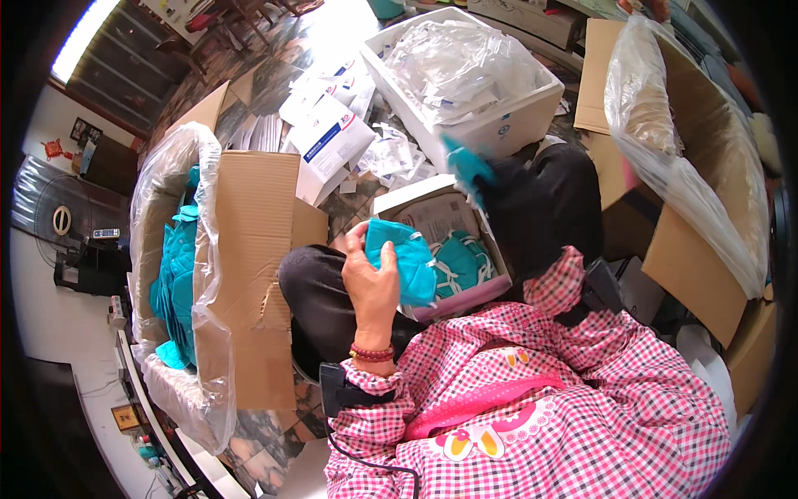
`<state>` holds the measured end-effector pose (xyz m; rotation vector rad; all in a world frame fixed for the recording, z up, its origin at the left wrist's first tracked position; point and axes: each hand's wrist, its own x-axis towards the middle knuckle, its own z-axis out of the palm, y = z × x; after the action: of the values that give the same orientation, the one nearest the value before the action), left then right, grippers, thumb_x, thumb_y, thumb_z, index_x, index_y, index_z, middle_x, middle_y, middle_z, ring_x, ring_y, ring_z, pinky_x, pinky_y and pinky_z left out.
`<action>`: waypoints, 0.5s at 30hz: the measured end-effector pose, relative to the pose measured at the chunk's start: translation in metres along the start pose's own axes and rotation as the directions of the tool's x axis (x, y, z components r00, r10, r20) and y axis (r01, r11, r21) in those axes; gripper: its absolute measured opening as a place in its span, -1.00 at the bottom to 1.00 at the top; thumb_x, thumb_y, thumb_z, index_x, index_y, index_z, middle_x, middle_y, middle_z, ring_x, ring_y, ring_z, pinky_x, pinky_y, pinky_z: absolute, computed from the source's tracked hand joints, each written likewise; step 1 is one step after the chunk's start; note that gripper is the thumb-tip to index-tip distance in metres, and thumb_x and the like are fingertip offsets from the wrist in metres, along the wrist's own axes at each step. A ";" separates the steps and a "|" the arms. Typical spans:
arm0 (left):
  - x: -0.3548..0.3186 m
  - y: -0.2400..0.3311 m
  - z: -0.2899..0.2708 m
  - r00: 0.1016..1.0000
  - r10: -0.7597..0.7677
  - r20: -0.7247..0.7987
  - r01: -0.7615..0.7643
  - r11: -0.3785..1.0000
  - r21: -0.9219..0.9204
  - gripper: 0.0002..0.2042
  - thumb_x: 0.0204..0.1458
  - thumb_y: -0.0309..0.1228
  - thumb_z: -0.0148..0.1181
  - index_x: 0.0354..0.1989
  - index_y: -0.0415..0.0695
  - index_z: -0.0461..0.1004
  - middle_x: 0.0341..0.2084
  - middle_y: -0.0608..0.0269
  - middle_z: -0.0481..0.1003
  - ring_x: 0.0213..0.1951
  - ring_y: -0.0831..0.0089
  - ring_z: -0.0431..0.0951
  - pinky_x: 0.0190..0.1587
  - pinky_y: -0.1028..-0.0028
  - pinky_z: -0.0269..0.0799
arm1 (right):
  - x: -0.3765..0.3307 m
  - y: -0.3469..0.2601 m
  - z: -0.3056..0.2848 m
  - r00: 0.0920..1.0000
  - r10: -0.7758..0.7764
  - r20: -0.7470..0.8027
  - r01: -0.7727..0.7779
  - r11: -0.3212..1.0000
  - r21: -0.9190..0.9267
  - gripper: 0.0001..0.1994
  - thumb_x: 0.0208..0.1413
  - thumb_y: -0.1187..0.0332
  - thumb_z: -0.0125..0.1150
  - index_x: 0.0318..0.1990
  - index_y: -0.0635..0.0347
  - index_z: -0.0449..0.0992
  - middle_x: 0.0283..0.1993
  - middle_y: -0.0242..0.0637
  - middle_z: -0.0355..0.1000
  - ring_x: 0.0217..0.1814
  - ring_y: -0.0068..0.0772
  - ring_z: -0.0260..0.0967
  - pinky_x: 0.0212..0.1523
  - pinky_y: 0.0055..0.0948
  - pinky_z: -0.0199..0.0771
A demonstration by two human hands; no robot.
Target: Sort and pack multiple face masks into boxes.
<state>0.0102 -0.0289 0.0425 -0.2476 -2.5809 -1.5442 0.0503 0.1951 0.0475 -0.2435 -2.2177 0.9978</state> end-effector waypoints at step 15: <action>-0.011 0.007 0.010 0.903 -0.149 0.403 0.340 0.822 -0.456 -0.82 0.17 -0.42 0.24 -0.12 -0.12 0.40 -0.32 0.45 0.43 -0.36 0.72 0.44 -0.29 0.61 0.55 | -0.053 -0.016 0.032 0.641 0.137 0.755 -0.704 0.497 0.508 -0.67 0.33 0.22 0.07 0.09 0.26 0.45 -0.05 -0.38 0.49 -0.05 -0.62 0.39 0.01 -0.52 0.40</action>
<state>0.0222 -0.0177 0.0420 -0.2598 -2.4455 -2.5018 0.0702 0.1427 0.0170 -0.0848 -1.9954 2.6067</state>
